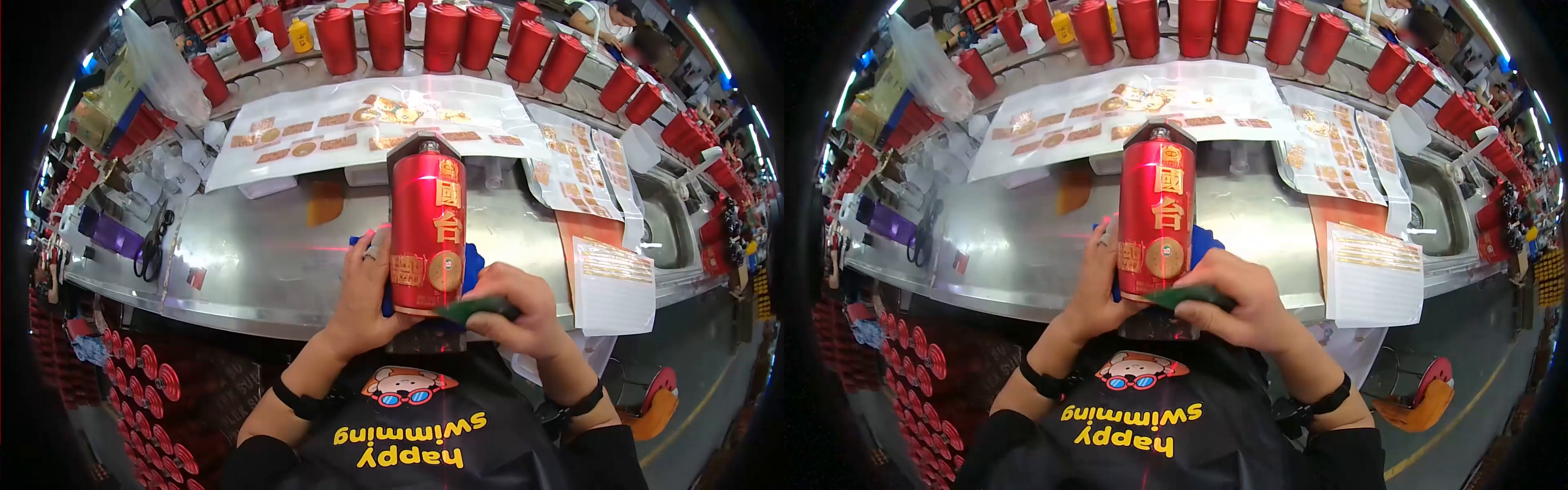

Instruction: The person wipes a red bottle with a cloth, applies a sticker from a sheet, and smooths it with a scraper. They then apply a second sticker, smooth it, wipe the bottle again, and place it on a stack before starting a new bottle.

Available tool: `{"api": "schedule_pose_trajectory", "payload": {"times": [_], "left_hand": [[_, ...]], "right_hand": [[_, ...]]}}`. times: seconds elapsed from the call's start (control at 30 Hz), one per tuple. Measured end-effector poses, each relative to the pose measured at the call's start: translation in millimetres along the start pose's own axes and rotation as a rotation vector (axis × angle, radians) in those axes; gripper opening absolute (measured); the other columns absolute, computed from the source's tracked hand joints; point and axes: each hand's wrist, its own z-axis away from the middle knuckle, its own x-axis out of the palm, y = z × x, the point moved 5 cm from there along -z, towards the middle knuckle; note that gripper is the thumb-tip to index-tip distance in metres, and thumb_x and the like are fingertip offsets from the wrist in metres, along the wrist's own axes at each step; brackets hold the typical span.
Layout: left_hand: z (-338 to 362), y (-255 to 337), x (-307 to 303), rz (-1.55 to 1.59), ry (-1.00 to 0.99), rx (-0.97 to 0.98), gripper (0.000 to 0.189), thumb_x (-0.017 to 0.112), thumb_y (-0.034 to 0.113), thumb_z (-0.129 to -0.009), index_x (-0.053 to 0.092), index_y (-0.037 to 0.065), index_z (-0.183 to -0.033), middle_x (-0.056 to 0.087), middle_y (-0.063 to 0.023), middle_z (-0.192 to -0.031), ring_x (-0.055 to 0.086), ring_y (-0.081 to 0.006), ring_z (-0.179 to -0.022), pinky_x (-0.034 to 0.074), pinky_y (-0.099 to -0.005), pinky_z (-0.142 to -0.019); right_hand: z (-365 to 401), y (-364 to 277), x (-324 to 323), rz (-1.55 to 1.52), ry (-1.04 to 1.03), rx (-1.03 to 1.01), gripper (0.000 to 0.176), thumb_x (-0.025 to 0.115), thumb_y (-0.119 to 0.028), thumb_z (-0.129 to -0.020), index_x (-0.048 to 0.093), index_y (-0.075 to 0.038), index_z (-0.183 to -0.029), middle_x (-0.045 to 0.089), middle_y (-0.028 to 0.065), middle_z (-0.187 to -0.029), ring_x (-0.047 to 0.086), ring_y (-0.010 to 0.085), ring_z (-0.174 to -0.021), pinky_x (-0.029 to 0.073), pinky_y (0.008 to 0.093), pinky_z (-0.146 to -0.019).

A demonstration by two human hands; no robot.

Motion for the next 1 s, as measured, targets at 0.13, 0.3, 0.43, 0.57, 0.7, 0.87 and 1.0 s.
{"api": "schedule_pose_trajectory", "payload": {"times": [0.13,0.3,0.43,0.57,0.7,0.87,1.0], "left_hand": [[1,0,-1,-0.006,-0.024,-0.008,0.111,0.072,0.061,-0.078,0.018,0.002,-0.156,0.036,-0.0237,-0.151,0.023,-0.0485,-0.141,0.016,-0.0582,-0.115],[12,17,-15,0.010,0.149,0.133,0.094,0.061,0.066,-0.084,0.033,0.006,-0.151,0.046,-0.0211,-0.145,0.024,-0.0450,-0.142,0.008,-0.0608,-0.117],[7,53,-26,-0.201,0.017,0.540,0.064,0.047,0.063,-0.093,0.056,0.019,-0.138,0.059,-0.0058,-0.136,0.031,-0.0333,-0.142,0.001,-0.0631,-0.118],[-40,58,-41,-0.254,-0.064,0.618,0.055,0.042,0.062,-0.095,0.064,0.025,-0.130,0.065,0.0024,-0.119,0.044,-0.0235,-0.130,0.004,-0.0614,-0.120],[-60,47,-45,-0.266,-0.030,0.578,0.052,0.042,0.059,-0.096,0.065,0.025,-0.127,0.067,0.0048,-0.104,0.049,-0.0191,-0.121,0.005,-0.0603,-0.121],[-39,66,-38,-0.271,-0.041,0.644,0.046,0.041,0.056,-0.097,0.066,0.025,-0.120,0.067,0.0066,-0.101,0.048,-0.0181,-0.118,0.005,-0.0599,-0.121],[-32,73,-33,-0.287,0.010,0.675,0.037,0.049,0.051,-0.095,0.067,0.026,-0.115,0.067,0.0079,-0.097,0.047,-0.0179,-0.117,0.005,-0.0613,-0.120]], "right_hand": [[0,41,3,-0.055,0.317,0.379,0.022,0.070,-0.020,-0.093,0.062,0.000,-0.098,0.063,0.0044,-0.075,0.055,0.0072,-0.067,0.046,0.0257,-0.059],[20,54,-7,-0.249,0.524,0.409,0.020,0.070,-0.019,-0.095,0.061,-0.001,-0.096,0.063,-0.0019,-0.079,0.053,0.0032,-0.069,0.045,0.0214,-0.060],[25,57,-5,-0.328,0.542,0.467,0.021,0.070,-0.020,-0.095,0.061,-0.002,-0.096,0.062,-0.0028,-0.079,0.052,0.0026,-0.070,0.045,0.0201,-0.063],[26,59,-5,-0.368,0.537,0.431,0.021,0.070,-0.020,-0.095,0.061,-0.002,-0.099,0.062,-0.0025,-0.082,0.053,0.0026,-0.072,0.045,0.0193,-0.065],[27,59,-7,-0.405,0.541,0.420,0.021,0.069,-0.020,-0.096,0.060,-0.001,-0.102,0.063,-0.0015,-0.085,0.054,0.0030,-0.074,0.046,0.0194,-0.066],[27,55,-9,-0.390,0.521,0.426,0.021,0.069,-0.020,-0.095,0.061,-0.001,-0.100,0.064,-0.0011,-0.084,0.055,0.0032,-0.075,0.046,0.0199,-0.066],[27,53,-11,-0.332,0.492,0.417,0.021,0.070,-0.020,-0.095,0.062,-0.001,-0.099,0.064,-0.0011,-0.083,0.055,0.0033,-0.074,0.046,0.0206,-0.065]]}}
